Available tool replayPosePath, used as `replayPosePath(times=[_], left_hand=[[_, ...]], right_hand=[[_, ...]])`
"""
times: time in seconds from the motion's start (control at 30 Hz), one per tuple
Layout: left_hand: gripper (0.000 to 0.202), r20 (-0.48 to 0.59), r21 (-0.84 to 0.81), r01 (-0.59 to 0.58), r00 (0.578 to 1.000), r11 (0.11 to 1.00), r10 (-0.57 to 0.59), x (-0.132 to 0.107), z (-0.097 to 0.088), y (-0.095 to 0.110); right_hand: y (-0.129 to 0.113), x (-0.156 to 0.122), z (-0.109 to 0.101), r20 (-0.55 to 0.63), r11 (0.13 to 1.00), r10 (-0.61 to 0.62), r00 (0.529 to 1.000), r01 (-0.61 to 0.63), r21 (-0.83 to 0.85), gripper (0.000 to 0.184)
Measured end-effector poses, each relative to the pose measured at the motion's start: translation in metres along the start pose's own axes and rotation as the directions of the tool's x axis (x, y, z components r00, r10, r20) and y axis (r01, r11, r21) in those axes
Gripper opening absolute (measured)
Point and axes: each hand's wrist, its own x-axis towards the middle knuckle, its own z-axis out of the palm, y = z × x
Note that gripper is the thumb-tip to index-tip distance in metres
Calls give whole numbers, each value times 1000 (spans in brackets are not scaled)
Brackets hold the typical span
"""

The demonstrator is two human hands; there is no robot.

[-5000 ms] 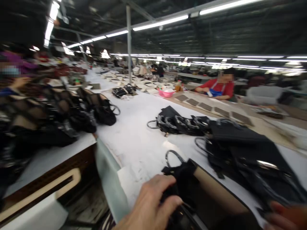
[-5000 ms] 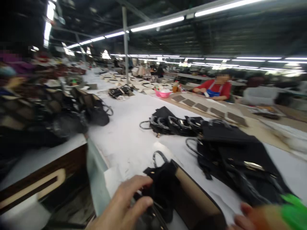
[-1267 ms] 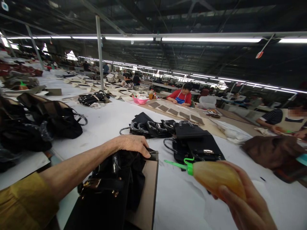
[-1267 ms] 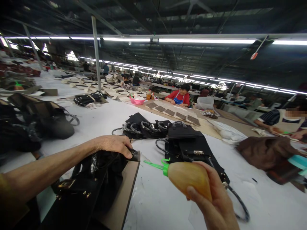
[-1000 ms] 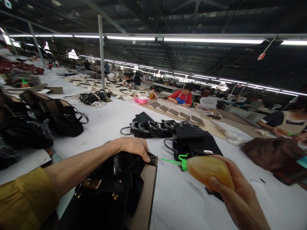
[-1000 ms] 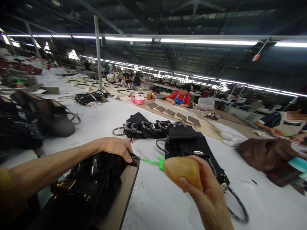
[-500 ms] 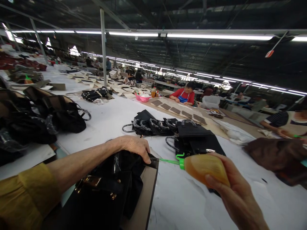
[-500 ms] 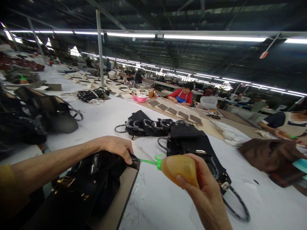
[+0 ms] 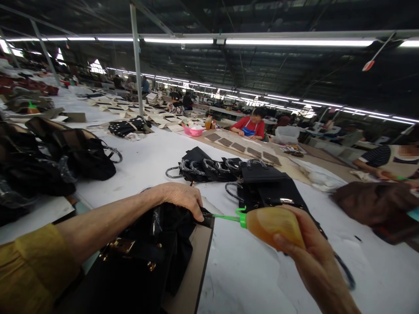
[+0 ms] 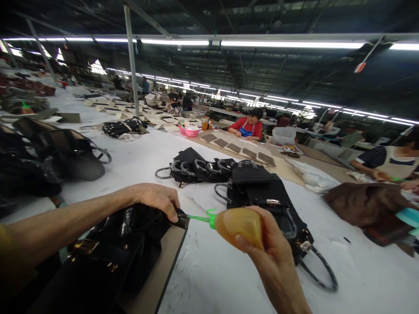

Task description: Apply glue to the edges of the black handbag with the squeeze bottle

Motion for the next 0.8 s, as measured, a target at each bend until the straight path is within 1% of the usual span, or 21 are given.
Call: replayPosePath(times=[0.23,0.43,0.67,0.73,0.8], left_hand=[[28,18,-4,22,1000,1000,-22,7,0,-5],[28,40,-26,31,999,999,-30,13,0,-12],[28,33,-19,18,999,1000,-18,15,0,-11],[29,31,-14,16,999,1000,-16,16,0,-13],[30,31,-11,18,999,1000,-17,18,0,-15]], right_hand=[[8,-5,-1,7,998,-54,999,54,-32,40],[12,-15,4,-17,1000,20,1000,-20,-15,47],[21,-8,1,-29,998,-62,998,61,-34,43],[24,-7,1,-18,997,-71,997,71,-17,43],[26,-9,0,-11,998,-55,998,55,-9,44]])
